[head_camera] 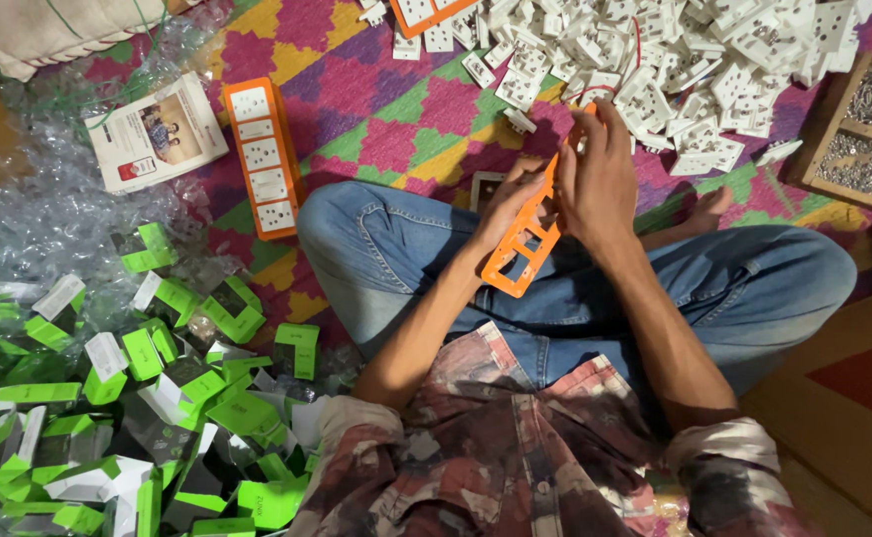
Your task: The person sits on the floor and assembles white electrical socket modules into an orange plastic frame. They pick up modules from a large pile, insert them into the frame slots, and secure them with screws from a nearby wooden box. The person works continuously, filling the frame with multiple modules.
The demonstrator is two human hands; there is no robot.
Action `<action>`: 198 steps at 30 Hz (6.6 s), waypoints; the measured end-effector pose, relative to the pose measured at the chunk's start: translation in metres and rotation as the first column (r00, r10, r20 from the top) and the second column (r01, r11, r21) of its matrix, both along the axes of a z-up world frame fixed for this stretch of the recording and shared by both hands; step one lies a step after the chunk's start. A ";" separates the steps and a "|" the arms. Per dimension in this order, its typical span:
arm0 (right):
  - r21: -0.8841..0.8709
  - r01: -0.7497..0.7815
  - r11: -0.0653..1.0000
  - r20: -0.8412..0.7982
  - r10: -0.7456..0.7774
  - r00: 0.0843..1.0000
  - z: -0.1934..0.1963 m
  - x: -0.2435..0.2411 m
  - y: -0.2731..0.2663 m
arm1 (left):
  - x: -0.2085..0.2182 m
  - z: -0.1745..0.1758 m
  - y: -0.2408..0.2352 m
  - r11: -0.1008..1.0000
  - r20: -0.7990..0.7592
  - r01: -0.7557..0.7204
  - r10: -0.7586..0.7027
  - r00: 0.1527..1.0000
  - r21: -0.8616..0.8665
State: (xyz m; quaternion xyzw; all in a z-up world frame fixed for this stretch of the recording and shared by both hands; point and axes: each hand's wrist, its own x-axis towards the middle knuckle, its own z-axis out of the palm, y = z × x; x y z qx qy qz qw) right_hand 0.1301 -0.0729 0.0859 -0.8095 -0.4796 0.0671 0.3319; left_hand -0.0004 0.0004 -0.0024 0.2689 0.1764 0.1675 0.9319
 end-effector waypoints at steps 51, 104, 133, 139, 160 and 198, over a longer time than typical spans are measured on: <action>0.082 0.087 0.993 0.123 -0.097 0.988 0.009 -0.010 0.006 | 0.007 -0.010 0.003 0.988 -0.084 0.028 -0.016 0.996 0.151; -0.021 0.073 0.997 0.036 -0.072 0.997 0.018 -0.006 -0.001 | 0.003 0.024 0.003 0.998 -0.116 0.055 -0.056 0.992 -0.010; -0.018 0.031 0.999 -0.021 -0.032 0.999 0.016 -0.002 0.000 | 0.000 0.027 0.005 0.998 -0.012 0.052 -0.051 0.999 0.041; -0.049 0.080 0.996 0.041 -0.078 0.996 0.017 -0.005 0.002 | -0.001 0.040 0.006 0.999 -0.008 0.043 -0.043 0.999 0.013; 0.009 0.092 0.996 0.055 -0.092 0.994 0.023 -0.007 0.003 | -0.003 0.037 0.004 1.000 -0.039 0.028 -0.028 0.999 0.009; 0.069 0.111 0.991 -0.751 -0.022 0.660 -0.069 0.065 -0.032 | -0.003 0.038 0.001 -0.086 0.169 -0.146 0.456 0.874 0.986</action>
